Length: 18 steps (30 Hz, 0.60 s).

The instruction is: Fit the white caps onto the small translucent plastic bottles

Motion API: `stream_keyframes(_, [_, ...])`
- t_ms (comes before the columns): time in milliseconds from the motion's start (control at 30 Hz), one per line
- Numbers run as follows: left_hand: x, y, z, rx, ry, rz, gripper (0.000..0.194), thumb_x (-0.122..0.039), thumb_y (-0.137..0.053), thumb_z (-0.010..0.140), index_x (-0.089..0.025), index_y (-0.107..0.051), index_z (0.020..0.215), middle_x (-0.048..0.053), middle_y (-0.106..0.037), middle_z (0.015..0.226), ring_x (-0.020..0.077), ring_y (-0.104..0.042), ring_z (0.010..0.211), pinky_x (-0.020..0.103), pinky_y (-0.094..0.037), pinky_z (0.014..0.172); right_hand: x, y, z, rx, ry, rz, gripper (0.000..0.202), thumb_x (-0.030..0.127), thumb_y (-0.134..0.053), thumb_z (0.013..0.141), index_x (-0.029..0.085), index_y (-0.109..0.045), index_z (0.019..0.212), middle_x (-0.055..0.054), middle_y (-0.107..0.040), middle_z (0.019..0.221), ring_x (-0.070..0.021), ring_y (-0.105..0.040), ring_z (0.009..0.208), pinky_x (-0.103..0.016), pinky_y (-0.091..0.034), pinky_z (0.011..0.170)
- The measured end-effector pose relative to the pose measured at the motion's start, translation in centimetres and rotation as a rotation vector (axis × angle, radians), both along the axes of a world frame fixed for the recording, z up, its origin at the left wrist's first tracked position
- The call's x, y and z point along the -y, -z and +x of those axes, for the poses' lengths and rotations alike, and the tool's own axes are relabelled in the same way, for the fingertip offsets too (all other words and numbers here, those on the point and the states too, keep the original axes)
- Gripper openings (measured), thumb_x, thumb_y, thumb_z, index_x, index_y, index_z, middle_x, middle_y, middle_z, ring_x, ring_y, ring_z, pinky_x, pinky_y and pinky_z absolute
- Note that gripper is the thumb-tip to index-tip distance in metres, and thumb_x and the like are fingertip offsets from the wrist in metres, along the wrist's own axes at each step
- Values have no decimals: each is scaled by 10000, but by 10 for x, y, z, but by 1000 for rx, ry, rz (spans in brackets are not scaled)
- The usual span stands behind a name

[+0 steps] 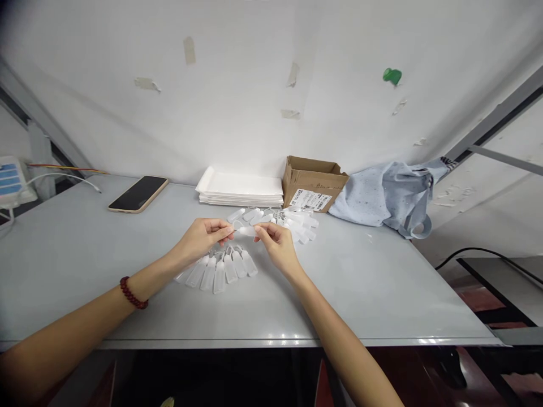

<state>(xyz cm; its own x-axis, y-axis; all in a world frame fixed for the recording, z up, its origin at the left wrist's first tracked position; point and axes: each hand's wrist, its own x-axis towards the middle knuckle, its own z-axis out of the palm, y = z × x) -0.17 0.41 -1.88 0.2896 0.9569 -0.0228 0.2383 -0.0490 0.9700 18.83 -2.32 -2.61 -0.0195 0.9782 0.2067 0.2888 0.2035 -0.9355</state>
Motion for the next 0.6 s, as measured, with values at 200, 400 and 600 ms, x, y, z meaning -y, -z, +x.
stream_keyframes(200, [0,3,1,6,6,2,269,-409,-606,739,-146,-649,707,36,-655,720,119,-513,559,255,-403,573,0,1,0,7,9,7,326,456,-550,819,158,-680,837,-32,-614,659,-155,-536,658,-271,-401,605])
stream_keyframes(400, [3,1,1,14,-7,-7,251,-385,-611,751,-145,-641,685,24,-648,701,102,-498,541,248,-405,572,0,1,-1,-6,5,9,309,443,-551,823,159,-673,809,-27,-606,646,-148,-514,644,-271,-387,598])
stream_keyframes(600, [1,-2,2,122,24,-33,291,-400,-574,787,-133,-665,713,48,-646,729,126,-537,627,252,-423,595,-4,-2,5,-45,10,16,309,443,-562,820,157,-674,788,-31,-634,639,-146,-517,635,-274,-397,622])
